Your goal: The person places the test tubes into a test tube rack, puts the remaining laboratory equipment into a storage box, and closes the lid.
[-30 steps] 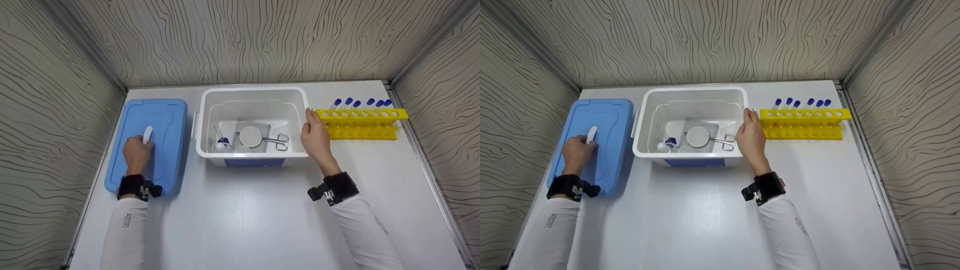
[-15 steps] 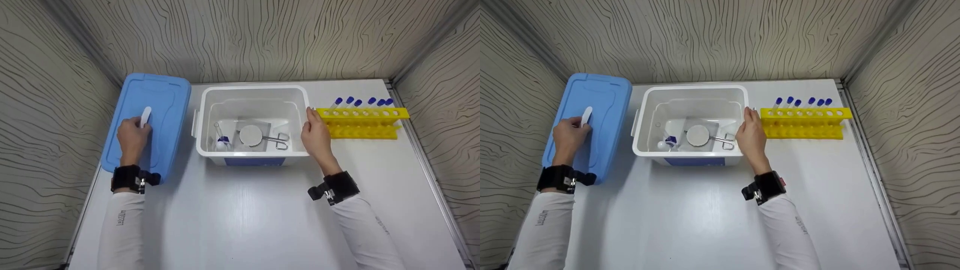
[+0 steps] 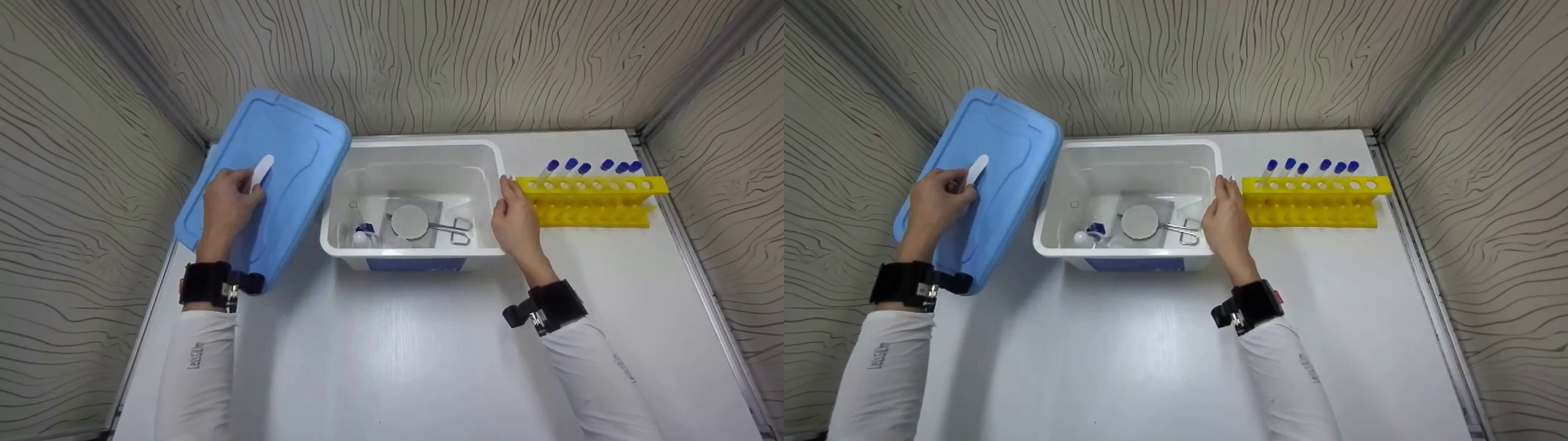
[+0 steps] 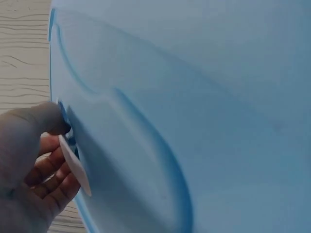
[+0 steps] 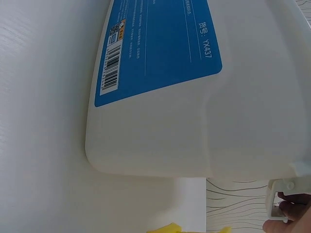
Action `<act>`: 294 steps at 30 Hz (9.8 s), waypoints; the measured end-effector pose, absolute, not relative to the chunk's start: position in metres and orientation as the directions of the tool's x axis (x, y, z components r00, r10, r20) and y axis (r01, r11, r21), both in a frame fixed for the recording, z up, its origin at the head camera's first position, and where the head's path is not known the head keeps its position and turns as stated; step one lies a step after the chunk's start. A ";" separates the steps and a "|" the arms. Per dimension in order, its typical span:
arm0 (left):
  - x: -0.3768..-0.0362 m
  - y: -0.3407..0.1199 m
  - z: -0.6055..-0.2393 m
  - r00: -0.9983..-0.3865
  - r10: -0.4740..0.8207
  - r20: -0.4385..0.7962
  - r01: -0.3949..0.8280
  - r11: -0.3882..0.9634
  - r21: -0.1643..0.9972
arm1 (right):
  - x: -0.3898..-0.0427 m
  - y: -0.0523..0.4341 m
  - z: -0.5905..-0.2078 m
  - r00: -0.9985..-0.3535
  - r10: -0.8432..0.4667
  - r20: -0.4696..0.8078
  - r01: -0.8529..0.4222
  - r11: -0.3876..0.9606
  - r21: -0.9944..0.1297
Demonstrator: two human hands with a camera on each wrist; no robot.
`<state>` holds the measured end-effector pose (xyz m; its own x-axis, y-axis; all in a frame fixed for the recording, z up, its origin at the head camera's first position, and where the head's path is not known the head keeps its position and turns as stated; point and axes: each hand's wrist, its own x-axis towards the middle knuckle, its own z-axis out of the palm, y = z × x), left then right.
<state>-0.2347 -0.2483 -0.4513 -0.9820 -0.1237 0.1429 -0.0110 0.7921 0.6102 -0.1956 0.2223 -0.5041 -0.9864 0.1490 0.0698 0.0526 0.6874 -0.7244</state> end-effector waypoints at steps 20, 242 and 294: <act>-0.238 -0.209 -0.421 -0.978 0.190 0.087 0.208 0.841 0.499 | -0.197 0.221 -0.503 -0.988 0.135 0.068 0.046 0.695 -0.717; -0.203 -0.151 -0.502 -0.926 -0.243 -0.290 -0.250 -0.185 0.950 | -0.170 0.261 -0.505 -0.962 -0.025 -0.272 0.193 -0.765 -0.614; -0.199 -0.144 -0.510 -0.987 -0.079 -0.136 -0.155 0.326 0.932 | -0.175 0.237 -0.493 -0.972 0.145 -0.184 0.221 0.309 -0.925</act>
<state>-0.1989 -0.1437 -0.5098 -0.9875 -0.0791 -0.1364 -0.1549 0.3264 0.9324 -0.1754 0.2368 -0.4931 -0.9722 0.1446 -0.1843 0.2213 0.3091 -0.9249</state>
